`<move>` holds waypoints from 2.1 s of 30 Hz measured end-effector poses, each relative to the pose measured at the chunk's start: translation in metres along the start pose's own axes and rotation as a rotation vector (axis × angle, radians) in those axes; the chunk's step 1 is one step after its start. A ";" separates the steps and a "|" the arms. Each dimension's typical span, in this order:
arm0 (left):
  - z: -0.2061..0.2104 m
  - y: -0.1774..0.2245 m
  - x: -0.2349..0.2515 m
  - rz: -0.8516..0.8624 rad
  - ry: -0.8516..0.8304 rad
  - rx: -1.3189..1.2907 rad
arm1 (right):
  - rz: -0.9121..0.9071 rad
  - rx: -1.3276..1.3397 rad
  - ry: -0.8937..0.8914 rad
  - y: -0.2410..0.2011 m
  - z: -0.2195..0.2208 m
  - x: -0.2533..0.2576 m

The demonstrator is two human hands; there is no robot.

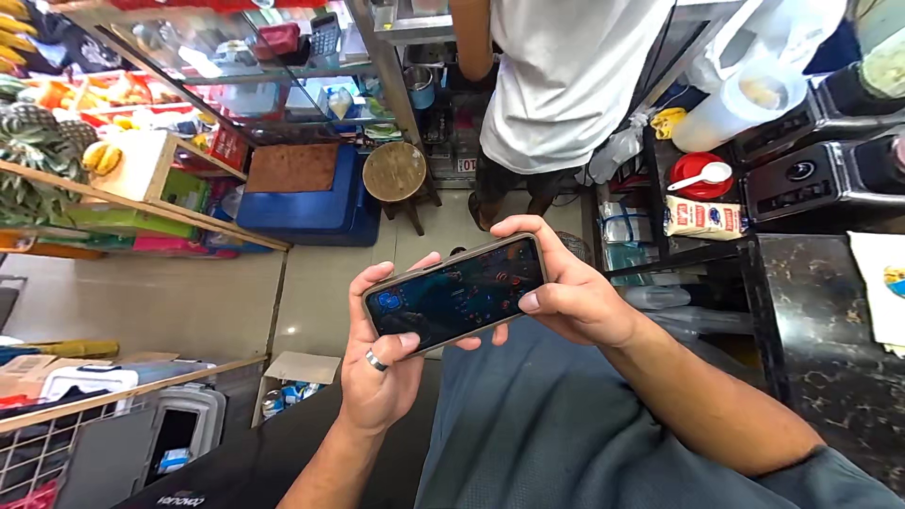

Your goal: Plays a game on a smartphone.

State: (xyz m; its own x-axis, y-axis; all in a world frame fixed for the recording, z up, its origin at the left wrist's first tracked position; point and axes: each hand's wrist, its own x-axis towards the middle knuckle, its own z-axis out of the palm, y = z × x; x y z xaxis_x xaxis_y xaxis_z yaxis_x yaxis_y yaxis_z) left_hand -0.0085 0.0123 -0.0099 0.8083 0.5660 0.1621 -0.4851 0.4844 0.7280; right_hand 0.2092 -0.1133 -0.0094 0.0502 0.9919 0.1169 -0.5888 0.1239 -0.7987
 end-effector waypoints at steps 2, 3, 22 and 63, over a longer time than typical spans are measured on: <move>0.003 0.000 0.000 0.007 0.060 0.029 | -0.002 -0.016 -0.014 0.000 0.001 0.000; 0.005 0.000 0.000 0.011 0.086 0.050 | -0.003 -0.025 -0.017 0.000 0.001 0.000; -0.005 0.001 -0.001 -0.017 -0.085 0.012 | -0.008 -0.010 -0.005 0.000 -0.002 0.001; 0.003 -0.002 -0.002 0.019 0.055 0.065 | 0.021 -0.008 -0.053 0.000 -0.004 0.003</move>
State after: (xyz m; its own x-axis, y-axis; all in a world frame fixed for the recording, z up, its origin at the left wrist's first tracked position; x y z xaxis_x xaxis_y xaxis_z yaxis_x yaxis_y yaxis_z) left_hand -0.0081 0.0084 -0.0098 0.7786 0.6115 0.1408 -0.4765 0.4301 0.7668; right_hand 0.2127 -0.1107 -0.0113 -0.0052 0.9913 0.1312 -0.5830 0.1036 -0.8059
